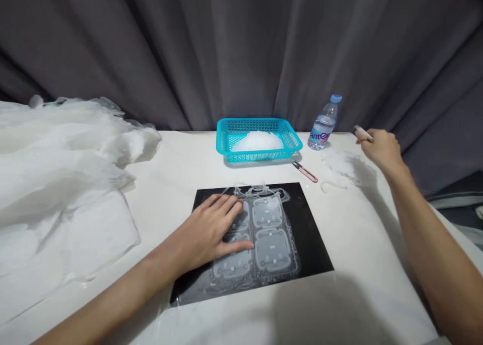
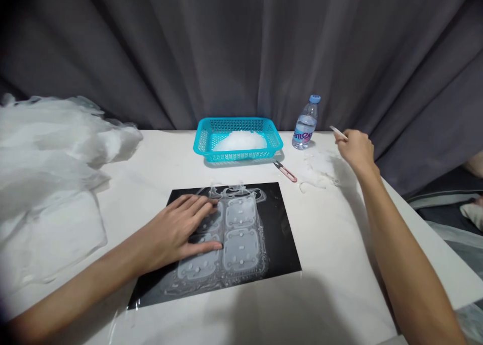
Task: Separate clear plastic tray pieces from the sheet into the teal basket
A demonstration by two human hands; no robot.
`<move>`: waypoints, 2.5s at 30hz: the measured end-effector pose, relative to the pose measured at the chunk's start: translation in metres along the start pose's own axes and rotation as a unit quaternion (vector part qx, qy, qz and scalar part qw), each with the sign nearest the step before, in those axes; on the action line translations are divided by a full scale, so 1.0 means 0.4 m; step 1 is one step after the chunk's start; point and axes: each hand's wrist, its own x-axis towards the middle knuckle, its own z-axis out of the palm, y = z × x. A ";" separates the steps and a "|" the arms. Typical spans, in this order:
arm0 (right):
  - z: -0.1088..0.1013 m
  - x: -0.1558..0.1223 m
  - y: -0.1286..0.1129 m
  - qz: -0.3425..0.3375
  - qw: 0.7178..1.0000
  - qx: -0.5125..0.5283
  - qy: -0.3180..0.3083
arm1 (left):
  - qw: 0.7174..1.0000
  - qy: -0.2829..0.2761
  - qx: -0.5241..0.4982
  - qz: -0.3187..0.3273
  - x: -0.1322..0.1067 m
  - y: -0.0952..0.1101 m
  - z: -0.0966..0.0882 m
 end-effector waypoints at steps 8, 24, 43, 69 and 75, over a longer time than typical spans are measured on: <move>0.190 -0.164 -0.254 -0.207 0.957 0.002 -0.201 | 0.998 -0.013 -0.064 0.013 -0.012 -0.052 -0.034; 0.317 -0.173 -0.302 -0.244 0.948 -0.001 -0.203 | 0.974 -0.016 -0.228 0.001 0.033 0.012 0.034; 0.193 -0.332 -0.350 -0.127 0.919 0.274 -0.255 | 0.970 0.035 -0.229 0.074 0.047 0.001 0.034; 0.226 -0.364 -0.360 -0.202 0.864 0.298 -0.353 | 0.979 -0.002 -0.201 -0.012 0.051 0.009 0.029; 0.229 -0.364 -0.363 -0.205 0.865 0.291 -0.354 | 0.976 0.008 -0.215 -0.015 0.050 0.007 0.037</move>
